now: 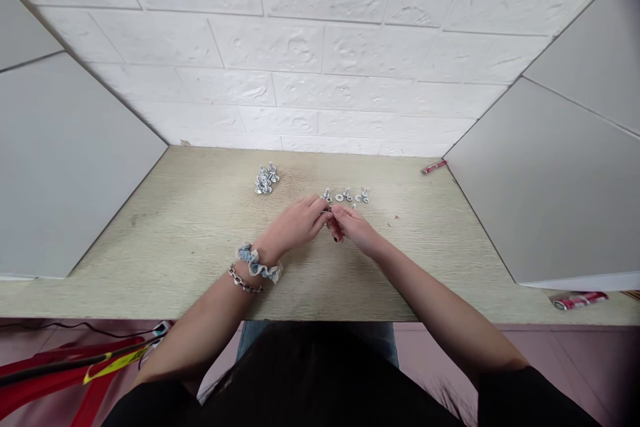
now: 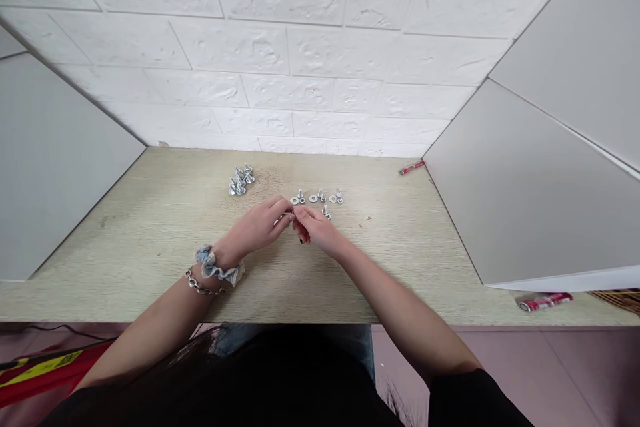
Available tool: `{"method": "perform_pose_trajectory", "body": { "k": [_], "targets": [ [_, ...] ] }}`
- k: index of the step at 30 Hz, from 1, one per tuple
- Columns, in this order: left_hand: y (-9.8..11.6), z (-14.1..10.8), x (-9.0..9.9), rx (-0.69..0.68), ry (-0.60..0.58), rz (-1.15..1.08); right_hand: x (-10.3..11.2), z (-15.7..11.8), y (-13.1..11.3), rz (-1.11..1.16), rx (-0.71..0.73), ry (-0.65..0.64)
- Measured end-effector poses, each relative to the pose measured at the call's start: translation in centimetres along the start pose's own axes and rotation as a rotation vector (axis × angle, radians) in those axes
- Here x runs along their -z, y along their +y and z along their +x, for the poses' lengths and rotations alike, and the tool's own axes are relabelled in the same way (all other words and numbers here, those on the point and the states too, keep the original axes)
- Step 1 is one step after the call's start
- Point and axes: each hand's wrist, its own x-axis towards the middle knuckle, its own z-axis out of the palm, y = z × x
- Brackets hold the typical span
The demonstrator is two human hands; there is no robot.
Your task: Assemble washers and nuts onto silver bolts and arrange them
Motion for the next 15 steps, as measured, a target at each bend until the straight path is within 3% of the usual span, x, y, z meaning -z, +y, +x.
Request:
{"method": "perform_pose_trajectory", "body": {
  "k": [5,11,15],
  "targets": [
    [0.3,0.0,0.3,0.070,-0.072,-0.289,-0.3,-0.2,-0.1,-0.053,0.035,0.055],
    [0.7,0.0,0.1,0.131,-0.121,-0.574,0.1,-0.9,-0.7,-0.522,0.290,0.225],
    [1.0,0.0,-0.2,0.175,-0.144,-0.670,0.4,-1.1,-0.8,-0.674,0.369,0.262]
  ]
}}
